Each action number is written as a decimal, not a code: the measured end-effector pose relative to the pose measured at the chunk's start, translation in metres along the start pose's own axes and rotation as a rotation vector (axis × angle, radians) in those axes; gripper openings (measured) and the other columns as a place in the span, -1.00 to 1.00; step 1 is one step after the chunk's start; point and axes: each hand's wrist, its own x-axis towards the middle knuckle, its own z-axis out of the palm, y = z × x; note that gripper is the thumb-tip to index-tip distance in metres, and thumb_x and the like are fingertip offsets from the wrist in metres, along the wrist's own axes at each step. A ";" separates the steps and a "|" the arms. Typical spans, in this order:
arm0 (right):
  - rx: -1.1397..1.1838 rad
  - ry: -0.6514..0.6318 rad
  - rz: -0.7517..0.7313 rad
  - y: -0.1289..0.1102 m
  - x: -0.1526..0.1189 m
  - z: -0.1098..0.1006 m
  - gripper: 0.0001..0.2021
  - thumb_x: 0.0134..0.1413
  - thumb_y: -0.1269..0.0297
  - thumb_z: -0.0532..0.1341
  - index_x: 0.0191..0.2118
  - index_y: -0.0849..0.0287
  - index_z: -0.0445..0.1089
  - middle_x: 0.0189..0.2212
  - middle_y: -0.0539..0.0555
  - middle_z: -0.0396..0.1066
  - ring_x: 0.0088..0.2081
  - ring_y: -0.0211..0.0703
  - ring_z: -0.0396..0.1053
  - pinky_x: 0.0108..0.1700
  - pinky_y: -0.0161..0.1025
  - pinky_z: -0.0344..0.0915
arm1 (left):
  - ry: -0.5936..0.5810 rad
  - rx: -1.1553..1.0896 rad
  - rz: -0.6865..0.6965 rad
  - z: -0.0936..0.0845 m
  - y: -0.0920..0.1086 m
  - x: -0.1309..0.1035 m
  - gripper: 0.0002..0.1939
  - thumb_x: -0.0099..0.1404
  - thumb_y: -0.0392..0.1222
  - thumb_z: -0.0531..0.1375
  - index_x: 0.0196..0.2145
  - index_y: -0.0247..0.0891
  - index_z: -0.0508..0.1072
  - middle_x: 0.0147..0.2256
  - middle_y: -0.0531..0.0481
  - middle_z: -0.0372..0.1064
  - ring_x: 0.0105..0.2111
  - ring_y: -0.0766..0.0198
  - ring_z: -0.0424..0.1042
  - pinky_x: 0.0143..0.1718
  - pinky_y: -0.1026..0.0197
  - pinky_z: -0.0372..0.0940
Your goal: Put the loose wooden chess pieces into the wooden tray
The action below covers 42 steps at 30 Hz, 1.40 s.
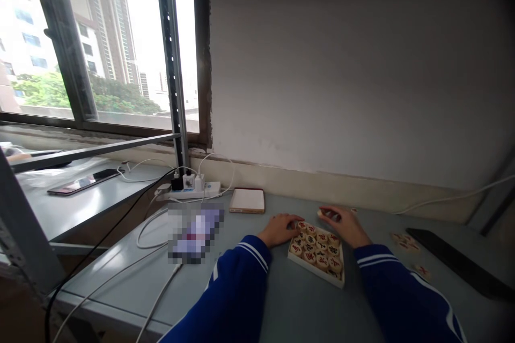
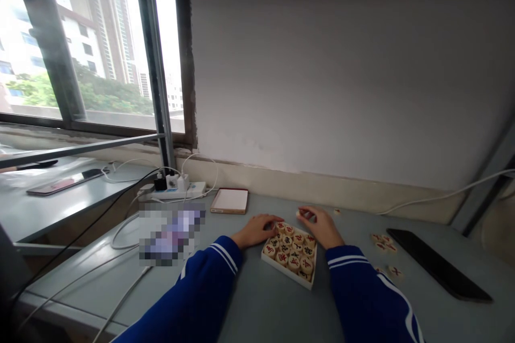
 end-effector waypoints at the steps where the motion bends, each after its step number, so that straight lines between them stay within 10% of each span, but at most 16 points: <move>1: 0.019 -0.038 -0.031 -0.014 -0.003 0.001 -0.66 0.00 0.05 0.09 -0.21 0.18 0.37 -0.32 0.12 0.39 -0.35 -0.15 0.31 -0.35 -0.25 0.26 | 0.003 0.009 -0.001 0.001 0.000 0.000 -0.60 0.17 -0.05 0.07 0.00 0.03 0.25 -0.23 0.06 0.34 -0.16 0.13 0.24 -0.12 0.10 0.09; 8: 0.050 -0.285 -0.266 -0.068 -0.020 0.018 -0.81 0.02 0.19 0.10 -0.28 0.12 0.37 -0.31 0.05 0.33 -0.28 -0.18 0.29 -0.21 -0.24 0.22 | 0.011 0.060 -0.010 0.005 -0.003 0.002 -0.62 0.18 -0.05 0.05 -0.02 -0.03 0.27 -0.14 0.06 0.31 -0.12 0.16 0.23 -0.05 0.09 0.05; 42: 0.064 -0.230 -0.208 -0.065 -0.022 0.025 -0.86 0.08 0.24 0.05 -0.42 0.15 0.25 -0.38 0.03 0.25 -0.32 -0.20 0.25 -0.27 -0.26 0.22 | 0.000 0.070 -0.021 0.004 -0.001 0.002 -0.63 0.22 -0.05 0.02 -0.01 -0.02 0.25 -0.18 0.06 0.33 -0.12 0.15 0.23 -0.07 0.09 0.07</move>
